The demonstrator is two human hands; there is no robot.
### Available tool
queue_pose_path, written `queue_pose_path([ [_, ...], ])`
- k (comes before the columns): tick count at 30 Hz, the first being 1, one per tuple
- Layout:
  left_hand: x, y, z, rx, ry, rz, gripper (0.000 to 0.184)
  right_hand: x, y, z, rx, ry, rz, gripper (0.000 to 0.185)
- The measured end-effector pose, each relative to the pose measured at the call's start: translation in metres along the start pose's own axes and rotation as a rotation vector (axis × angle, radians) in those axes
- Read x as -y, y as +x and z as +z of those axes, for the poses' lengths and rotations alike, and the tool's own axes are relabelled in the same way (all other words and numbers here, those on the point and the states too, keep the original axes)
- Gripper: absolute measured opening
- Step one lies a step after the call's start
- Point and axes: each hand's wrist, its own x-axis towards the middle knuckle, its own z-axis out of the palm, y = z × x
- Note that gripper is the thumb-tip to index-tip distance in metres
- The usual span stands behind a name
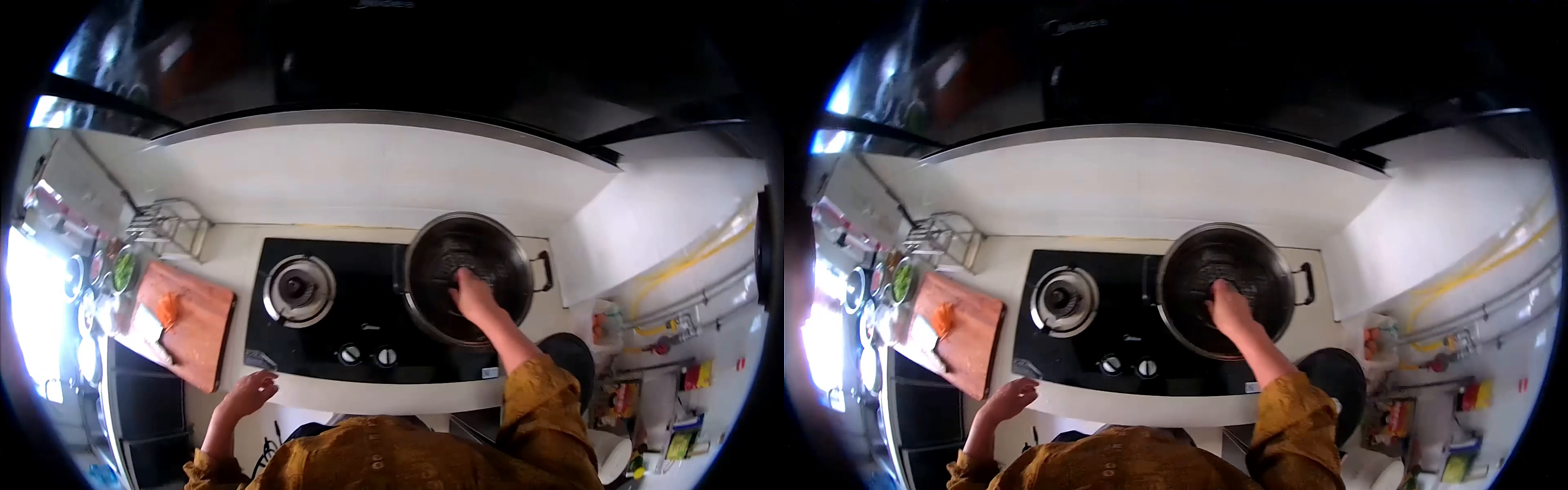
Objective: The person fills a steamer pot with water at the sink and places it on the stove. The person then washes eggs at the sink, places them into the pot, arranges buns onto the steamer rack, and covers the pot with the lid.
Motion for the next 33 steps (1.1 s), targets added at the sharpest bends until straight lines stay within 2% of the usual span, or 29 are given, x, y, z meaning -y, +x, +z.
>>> queue_pose_path([
  [2, 0.006, -0.004, 0.003, -0.027, 0.035, 0.079, 0.032, 0.001, -0.003, -0.009, 0.027, 0.041, -0.019, 0.029],
  [5, 0.007, -0.021, 0.002, -0.100, -0.009, 0.058, 0.032, -0.007, -0.009, -0.020, -0.048, 0.059, -0.165, 0.019],
  [6, 0.000, -0.033, -0.002, -0.107, 0.029, -0.006, 0.032, -0.009, -0.012, -0.024, -0.076, 0.085, -0.222, 0.019],
  [7, -0.010, -0.044, -0.006, -0.125, 0.078, -0.066, 0.032, -0.007, -0.013, -0.031, -0.014, 0.126, -0.140, 0.019],
  [9, -0.014, -0.071, -0.001, -0.182, 0.112, -0.178, 0.033, -0.014, -0.016, -0.033, -0.057, 0.070, -0.217, 0.021],
  [11, -0.008, -0.092, 0.002, -0.238, 0.432, -0.079, 0.031, -0.021, -0.015, -0.036, 0.106, 0.075, -0.145, 0.022],
  [12, -0.012, -0.100, 0.000, -0.261, 0.432, -0.111, 0.031, -0.026, -0.015, -0.036, 0.113, 0.061, -0.196, 0.021],
  [13, -0.016, -0.109, -0.003, -0.388, 0.429, -0.185, 0.026, -0.025, -0.017, -0.041, 0.118, 0.080, -0.164, 0.023],
  [14, -0.012, -0.127, -0.002, -0.525, 0.416, -0.270, 0.022, -0.008, -0.023, -0.051, 0.010, 0.058, -0.128, 0.023],
  [15, 0.005, -0.133, 0.004, -0.706, 0.379, -0.191, 0.016, 0.002, -0.030, -0.060, -0.047, 0.075, -0.104, 0.024],
  [17, 0.025, -0.140, 0.003, -0.764, 0.304, -0.206, 0.015, 0.026, -0.041, -0.079, -0.123, 0.089, -0.092, 0.024],
  [19, 0.039, -0.150, -0.002, -0.868, 0.228, -0.150, 0.012, 0.063, -0.063, -0.093, -0.347, 0.162, -0.169, 0.022],
  [22, 0.077, -0.161, -0.007, -0.941, 0.171, -0.087, 0.011, 0.112, -0.098, -0.093, -0.352, 0.173, -0.174, 0.020],
  [24, 0.110, -0.179, -0.010, -0.985, 0.109, -0.092, 0.011, 0.140, -0.115, -0.061, -0.216, 0.255, -0.189, 0.022],
  [25, 0.132, -0.191, -0.010, -1.033, 0.049, -0.111, 0.011, 0.167, -0.128, -0.044, -0.215, 0.241, -0.211, 0.022],
  [26, 0.154, -0.203, -0.009, -1.081, -0.014, -0.131, 0.011, 0.201, -0.143, -0.027, -0.079, 0.221, -0.209, 0.021],
  [28, 0.220, -0.236, -0.003, -1.101, 0.004, -0.273, 0.010, 0.254, -0.164, 0.011, 0.191, 0.174, -0.198, 0.019],
  [30, 0.290, -0.272, 0.008, -1.156, 0.138, -0.428, 0.009, 0.267, -0.166, 0.071, 0.183, 0.068, -0.418, 0.022],
  [32, 0.343, -0.308, 0.015, -1.133, 0.121, -0.613, 0.011, 0.315, -0.176, 0.094, 0.334, 0.103, -0.420, 0.023],
  [33, 0.359, -0.326, 0.010, -1.031, 0.089, -0.675, 0.023, 0.343, -0.179, 0.099, 0.411, 0.055, -0.419, 0.025],
])
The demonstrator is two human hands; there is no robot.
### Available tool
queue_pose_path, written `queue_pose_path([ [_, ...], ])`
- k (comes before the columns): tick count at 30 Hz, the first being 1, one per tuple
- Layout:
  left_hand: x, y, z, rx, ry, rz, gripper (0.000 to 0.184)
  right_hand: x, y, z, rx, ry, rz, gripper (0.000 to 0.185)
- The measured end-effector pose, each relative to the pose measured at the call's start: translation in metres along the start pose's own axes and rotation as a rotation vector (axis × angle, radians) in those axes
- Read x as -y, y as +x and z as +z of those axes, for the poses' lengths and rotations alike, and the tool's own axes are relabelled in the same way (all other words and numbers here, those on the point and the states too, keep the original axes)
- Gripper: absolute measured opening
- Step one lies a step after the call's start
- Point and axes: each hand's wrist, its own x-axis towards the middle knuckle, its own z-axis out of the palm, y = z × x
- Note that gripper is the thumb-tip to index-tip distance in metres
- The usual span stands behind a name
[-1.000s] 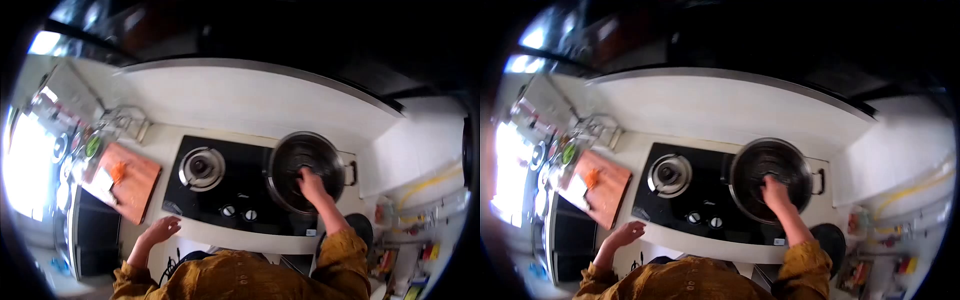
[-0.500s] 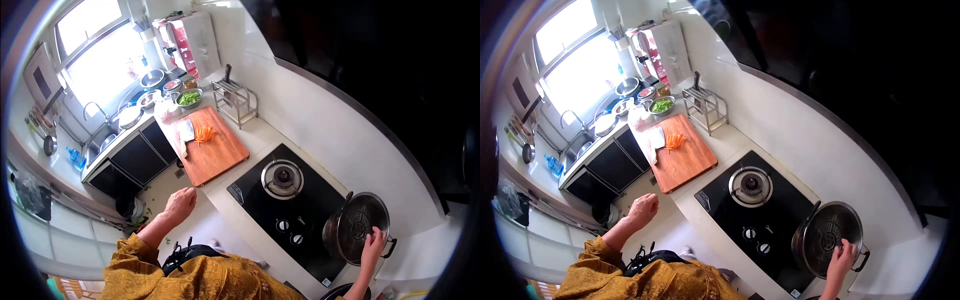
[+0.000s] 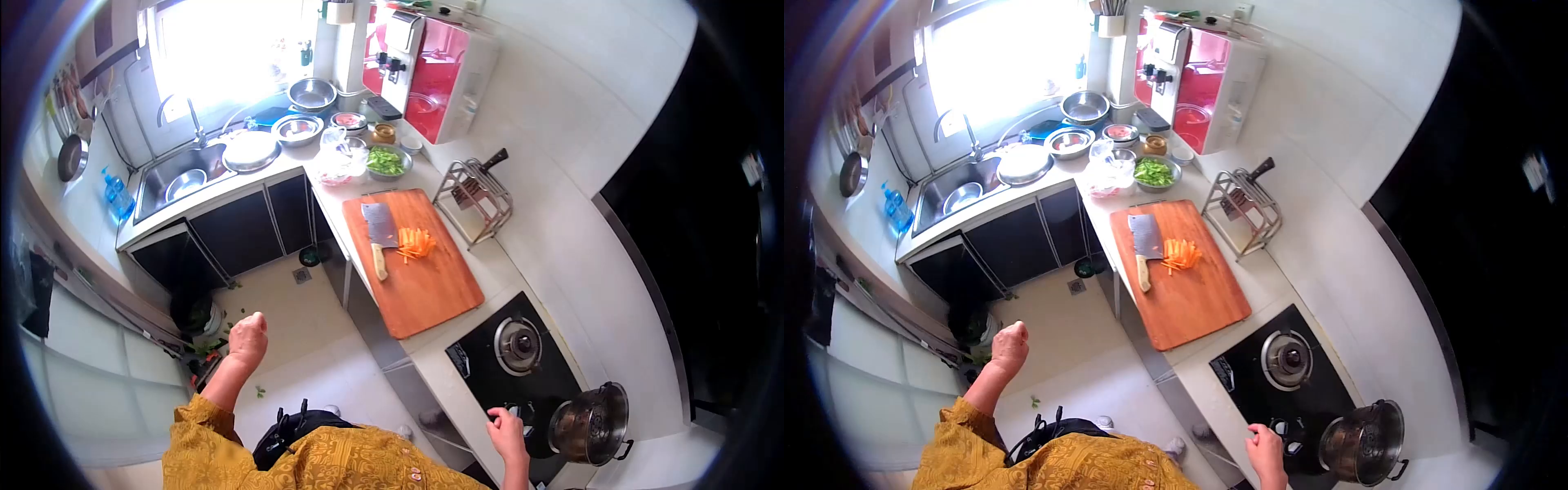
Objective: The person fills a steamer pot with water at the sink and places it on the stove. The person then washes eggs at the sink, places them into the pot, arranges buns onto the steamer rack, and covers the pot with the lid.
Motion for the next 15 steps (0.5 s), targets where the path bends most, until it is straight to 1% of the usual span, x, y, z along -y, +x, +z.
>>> queue_pose_path([
  [1, 0.013, 0.004, -0.017, 0.100, 0.036, -0.048, 0.036, 0.016, 0.011, 0.007, 0.021, -0.076, -0.064, 0.031],
  [2, 0.017, 0.006, -0.029, 0.101, 0.043, -0.047, 0.036, 0.033, 0.022, 0.013, 0.040, -0.072, -0.091, 0.035],
  [3, 0.010, 0.009, -0.042, 0.077, 0.212, -0.033, 0.054, 0.048, 0.035, 0.019, 0.054, -0.064, -0.125, 0.039],
  [4, 0.010, 0.015, -0.053, 0.049, 0.385, -0.021, 0.072, 0.068, 0.047, 0.018, 0.102, -0.147, -0.155, 0.044],
  [5, 0.020, 0.031, -0.051, 0.207, 0.331, -0.111, 0.087, 0.086, 0.062, 0.019, 0.094, -0.134, -0.166, 0.044],
  [7, 0.022, 0.051, -0.054, 0.121, 0.198, -0.064, 0.083, 0.114, 0.090, 0.020, 0.155, -0.240, -0.245, 0.045],
  [9, 0.022, 0.080, -0.055, 0.126, 0.050, 0.008, 0.077, 0.137, 0.124, 0.024, 0.187, -0.221, -0.258, 0.045],
  [11, 0.015, 0.112, -0.057, 0.149, 0.030, 0.056, 0.075, 0.160, 0.160, 0.032, 0.244, -0.224, -0.306, 0.045],
  [12, 0.007, 0.127, -0.062, 0.122, 0.074, 0.103, 0.073, 0.165, 0.179, 0.039, 0.231, -0.209, -0.342, 0.045],
  [13, 0.003, 0.142, -0.064, 0.126, 0.099, 0.100, 0.073, 0.172, 0.195, 0.045, 0.238, -0.186, -0.346, 0.045],
  [15, -0.006, 0.177, -0.067, 0.134, 0.132, 0.173, 0.070, 0.187, 0.234, 0.055, 0.280, -0.059, -0.339, 0.044],
])
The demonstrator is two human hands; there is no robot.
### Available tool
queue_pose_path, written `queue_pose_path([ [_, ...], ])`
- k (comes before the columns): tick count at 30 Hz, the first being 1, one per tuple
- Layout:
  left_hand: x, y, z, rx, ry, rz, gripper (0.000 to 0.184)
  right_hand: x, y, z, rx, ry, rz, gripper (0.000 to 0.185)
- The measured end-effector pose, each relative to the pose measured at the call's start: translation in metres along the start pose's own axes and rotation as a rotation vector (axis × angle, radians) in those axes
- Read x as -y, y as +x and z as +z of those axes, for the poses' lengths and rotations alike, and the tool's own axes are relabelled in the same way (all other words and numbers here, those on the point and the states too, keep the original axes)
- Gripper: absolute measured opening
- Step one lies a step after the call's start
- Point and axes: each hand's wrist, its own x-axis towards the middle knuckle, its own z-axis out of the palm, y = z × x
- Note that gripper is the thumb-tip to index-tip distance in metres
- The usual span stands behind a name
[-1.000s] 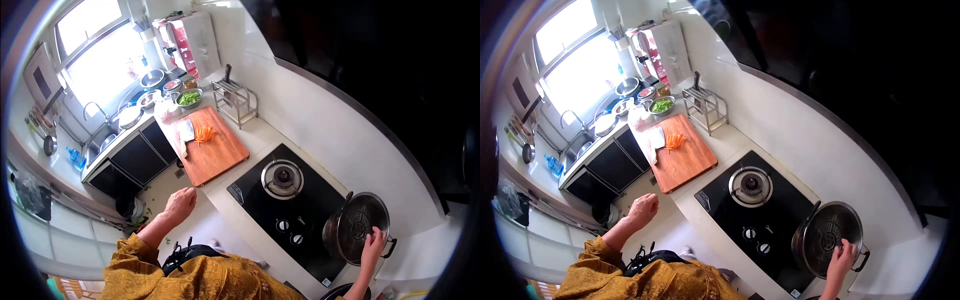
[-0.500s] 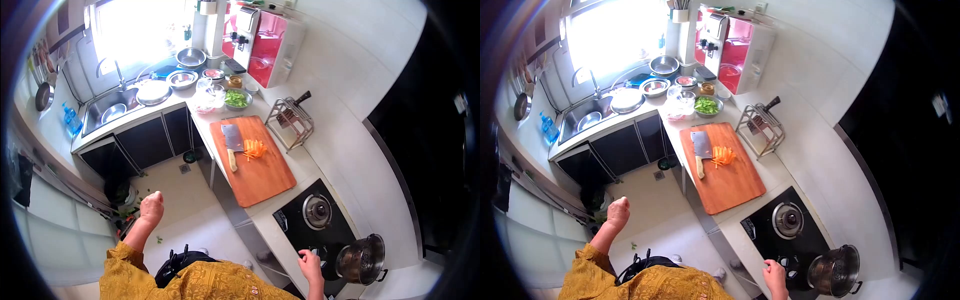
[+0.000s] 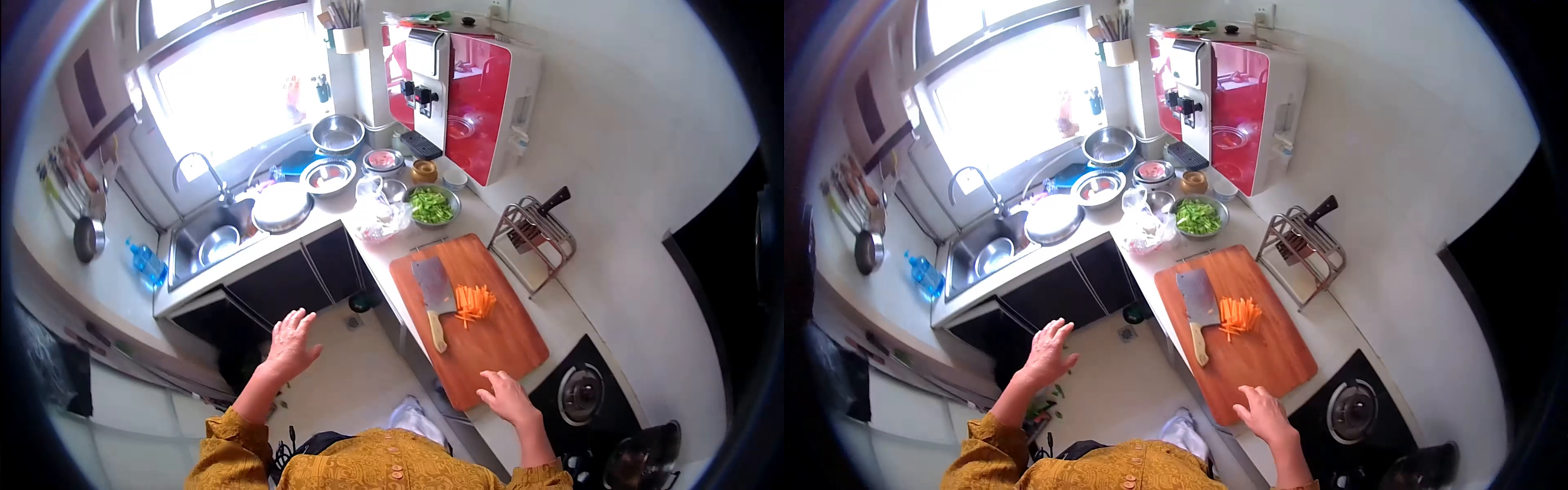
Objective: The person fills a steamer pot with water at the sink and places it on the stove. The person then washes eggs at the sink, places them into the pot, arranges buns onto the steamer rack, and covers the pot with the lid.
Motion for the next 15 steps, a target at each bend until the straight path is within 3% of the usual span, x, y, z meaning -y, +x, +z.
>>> queue_pose_path([
  [4, -0.009, 0.059, -0.024, 0.155, 0.065, 0.080, 0.058, 0.001, 0.077, 0.007, -0.029, 0.032, -0.089, 0.040],
  [6, -0.006, 0.093, -0.027, 0.131, 0.112, 0.139, 0.054, 0.004, 0.116, 0.020, -0.057, 0.097, -0.141, 0.038],
  [8, -0.002, 0.135, -0.027, 0.066, 0.015, 0.133, 0.044, 0.022, 0.153, 0.015, -0.005, 0.142, -0.196, 0.039],
  [9, 0.001, 0.156, -0.023, 0.015, -0.029, 0.141, 0.040, 0.032, 0.168, 0.015, -0.084, 0.180, -0.255, 0.037],
  [12, 0.011, 0.221, -0.006, -0.115, -0.217, 0.118, 0.032, 0.076, 0.210, -0.012, 0.007, 0.325, -0.234, 0.034],
  [15, 0.018, 0.291, 0.012, -0.206, -0.279, 0.146, 0.031, 0.111, 0.253, -0.015, -0.113, 0.345, -0.258, 0.025],
])
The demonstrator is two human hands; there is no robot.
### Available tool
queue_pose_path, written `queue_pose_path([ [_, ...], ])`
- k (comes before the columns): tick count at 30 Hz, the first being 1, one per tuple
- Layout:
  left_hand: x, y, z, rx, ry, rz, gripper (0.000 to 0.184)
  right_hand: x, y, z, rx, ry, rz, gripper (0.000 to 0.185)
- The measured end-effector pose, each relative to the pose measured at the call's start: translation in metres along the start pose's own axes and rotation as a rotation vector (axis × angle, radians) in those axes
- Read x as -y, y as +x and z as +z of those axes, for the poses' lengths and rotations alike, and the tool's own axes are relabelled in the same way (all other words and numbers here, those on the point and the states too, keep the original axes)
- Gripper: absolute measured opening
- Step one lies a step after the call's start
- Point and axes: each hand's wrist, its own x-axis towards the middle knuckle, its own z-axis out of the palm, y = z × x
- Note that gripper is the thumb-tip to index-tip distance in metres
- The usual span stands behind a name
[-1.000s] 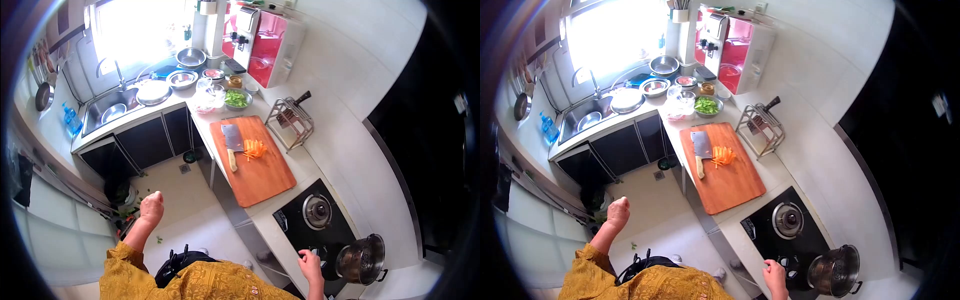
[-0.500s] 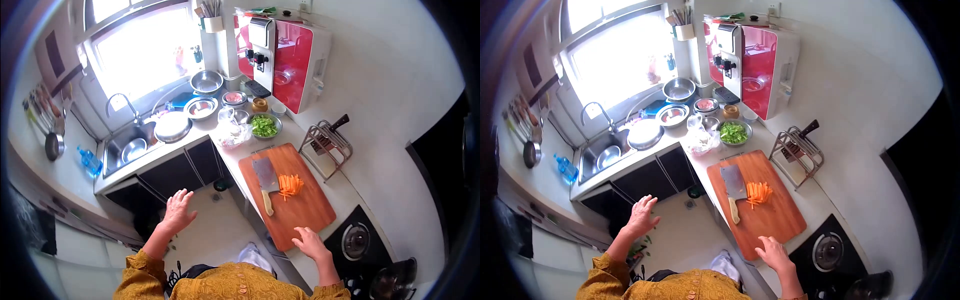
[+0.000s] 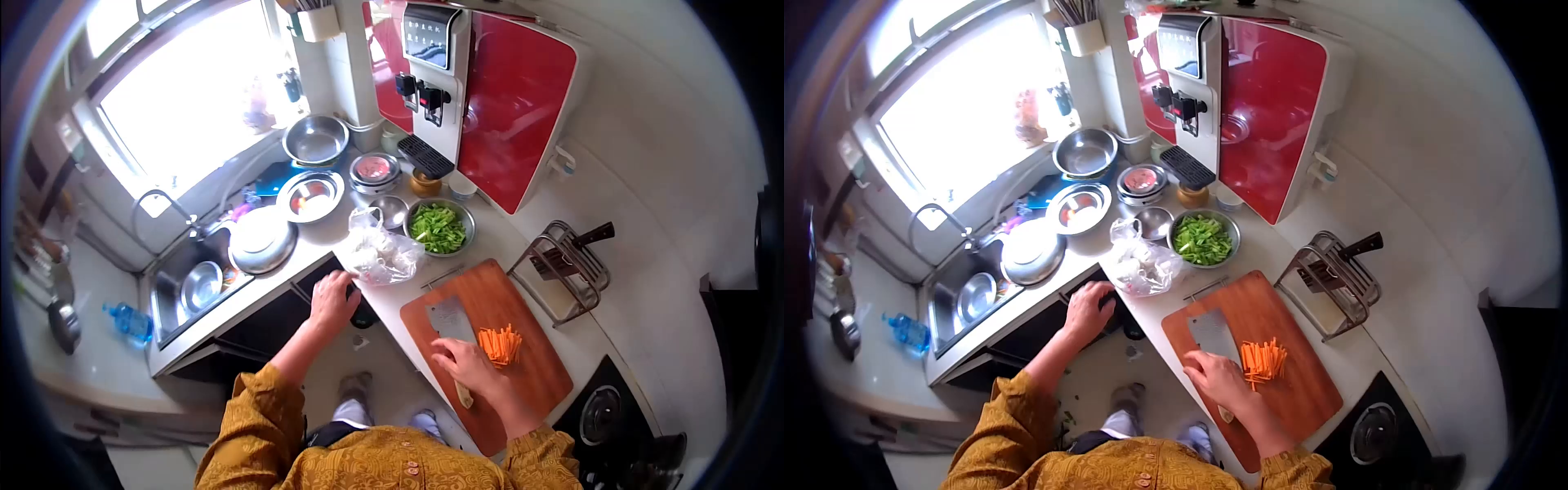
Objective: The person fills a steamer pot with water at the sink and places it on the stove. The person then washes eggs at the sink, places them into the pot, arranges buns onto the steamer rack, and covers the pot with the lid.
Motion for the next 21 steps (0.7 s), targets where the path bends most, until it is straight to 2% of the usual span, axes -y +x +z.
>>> queue_pose_path([
  [1, -0.002, 0.022, 0.004, -0.005, -0.001, 0.032, 0.031, 0.008, 0.014, 0.003, -0.051, 0.027, -0.045, 0.023],
  [3, 0.013, 0.063, 0.029, 0.025, -0.198, 0.247, 0.034, 0.033, 0.048, 0.012, -0.100, 0.080, -0.057, 0.017],
  [5, 0.019, 0.091, 0.045, 0.002, 0.012, 0.392, 0.038, 0.050, 0.086, 0.024, -0.061, 0.080, -0.118, 0.016],
  [7, 0.038, 0.110, 0.056, 0.056, 0.014, 0.412, 0.041, 0.055, 0.131, 0.038, -0.075, -0.020, -0.235, 0.019],
  [10, 0.074, 0.118, 0.056, 0.267, 0.132, 0.429, 0.038, 0.044, 0.194, 0.054, -0.101, -0.095, -0.273, 0.026],
  [12, 0.098, 0.114, 0.043, 0.300, 0.221, 0.408, 0.040, 0.006, 0.224, 0.072, -0.117, -0.234, -0.184, 0.025],
  [15, 0.138, 0.098, 0.038, 0.409, 0.252, 0.355, 0.043, -0.034, 0.231, 0.081, 0.020, -0.477, 0.329, 0.022],
  [16, 0.144, 0.092, 0.038, 0.473, 0.254, 0.319, 0.045, -0.037, 0.230, 0.078, 0.030, -0.476, 0.335, 0.022],
  [18, 0.144, 0.085, 0.036, 0.535, 0.227, 0.311, 0.049, -0.040, 0.228, 0.073, 0.247, -0.560, 0.404, 0.023],
  [19, 0.143, 0.083, 0.036, 0.585, 0.208, 0.305, 0.052, -0.020, 0.233, 0.069, 0.252, -0.564, 0.402, 0.023],
  [20, 0.143, 0.079, 0.043, 0.516, 0.217, 0.387, 0.060, 0.003, 0.236, 0.066, 0.344, -0.235, 0.470, 0.023],
  [21, 0.129, 0.077, 0.037, 0.475, 0.178, 0.394, 0.053, 0.026, 0.239, 0.065, 0.438, 0.096, 0.530, 0.023],
])
